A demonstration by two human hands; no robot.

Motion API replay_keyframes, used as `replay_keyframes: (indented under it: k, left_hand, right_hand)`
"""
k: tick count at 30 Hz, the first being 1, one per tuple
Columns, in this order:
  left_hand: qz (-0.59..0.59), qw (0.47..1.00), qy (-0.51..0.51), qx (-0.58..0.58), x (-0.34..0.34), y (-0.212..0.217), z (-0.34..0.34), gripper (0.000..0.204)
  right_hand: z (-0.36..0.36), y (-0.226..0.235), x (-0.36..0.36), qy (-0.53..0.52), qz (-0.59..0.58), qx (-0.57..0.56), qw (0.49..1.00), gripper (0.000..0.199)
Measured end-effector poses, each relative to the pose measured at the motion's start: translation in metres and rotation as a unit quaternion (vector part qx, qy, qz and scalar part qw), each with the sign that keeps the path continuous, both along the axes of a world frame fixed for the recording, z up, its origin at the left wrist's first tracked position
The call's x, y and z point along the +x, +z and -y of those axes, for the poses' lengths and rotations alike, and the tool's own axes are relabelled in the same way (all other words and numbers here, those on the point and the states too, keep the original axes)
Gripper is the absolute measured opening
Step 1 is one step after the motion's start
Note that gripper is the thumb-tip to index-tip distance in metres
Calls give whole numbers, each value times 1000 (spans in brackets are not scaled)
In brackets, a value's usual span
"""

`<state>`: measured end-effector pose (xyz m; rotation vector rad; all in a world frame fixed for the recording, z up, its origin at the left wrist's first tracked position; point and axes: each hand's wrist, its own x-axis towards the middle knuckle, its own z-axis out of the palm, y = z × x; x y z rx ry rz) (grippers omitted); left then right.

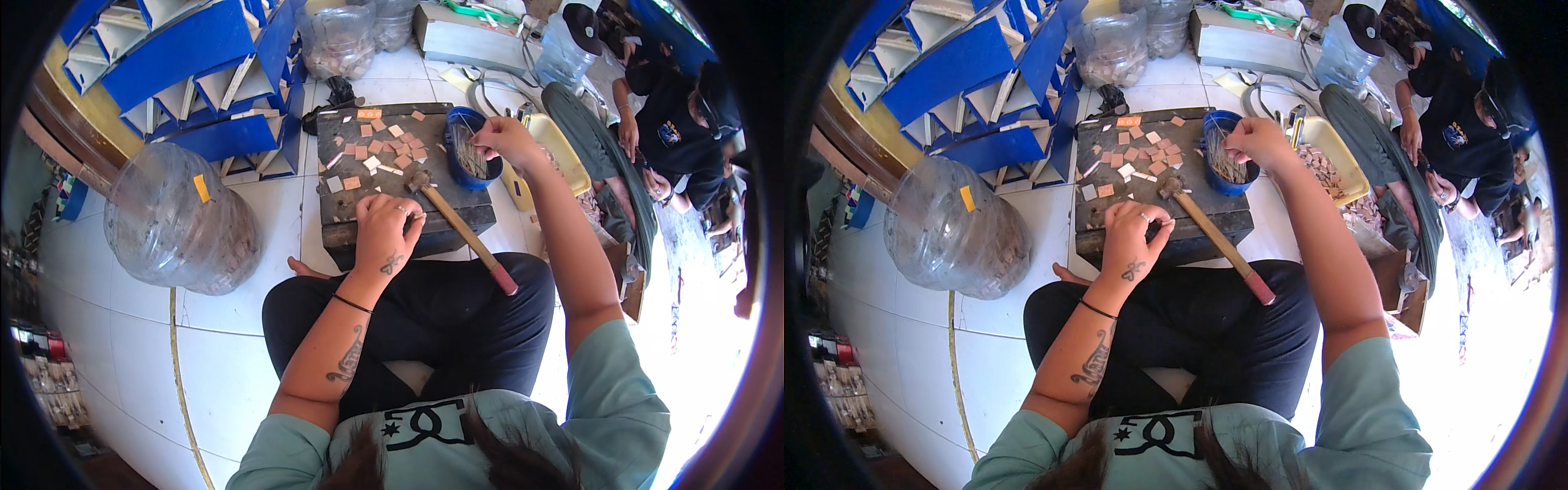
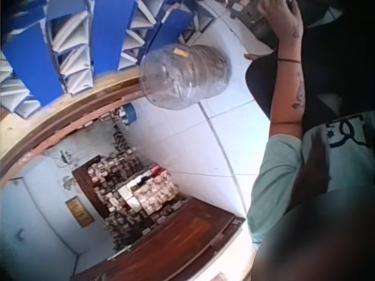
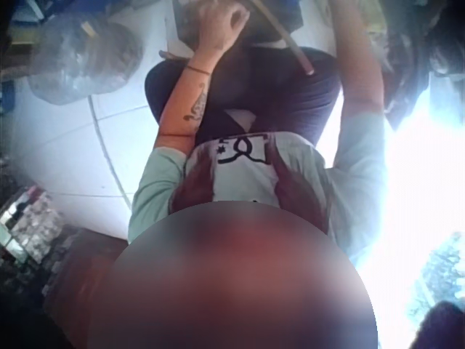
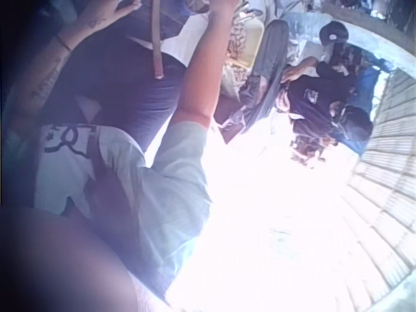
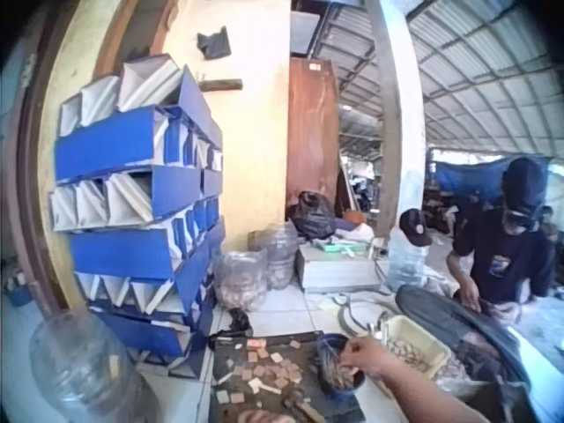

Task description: The person sits cross-legged on the floor and repeatedly picks up small wooden blocks and nails from a work surface. They use a hammer to drive nails into the blocks one at a time, then place the assembled pieces into a nearby container.

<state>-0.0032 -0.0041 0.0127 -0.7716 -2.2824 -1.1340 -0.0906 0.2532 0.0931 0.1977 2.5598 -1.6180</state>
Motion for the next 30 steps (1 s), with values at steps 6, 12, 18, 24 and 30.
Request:
replay_keyframes:
  k: [6,12,18,24,30]
  left_hand:
    - [29,1000,-1,3,-1,-4,3,10]
    - [67,997,-5,-24,-3,-5,8,9]
    - [70,998,-8,2,-6,-5,8,9]
    - [83,996,-17,-6,-10,-7,11,10]
    - [66,998,-12,7,-11,-9,10,8]
  right_hand:
    - [32,-7,55,85,-9,-207,975,10]
    - [69,-18,78,109,9,-131,985,23]
    - [78,-37,92,88,-20,-147,985,20]
    - [80,-49,95,44,-28,-190,980,12]
    - [88,-52,93,12,-113,-129,985,9]
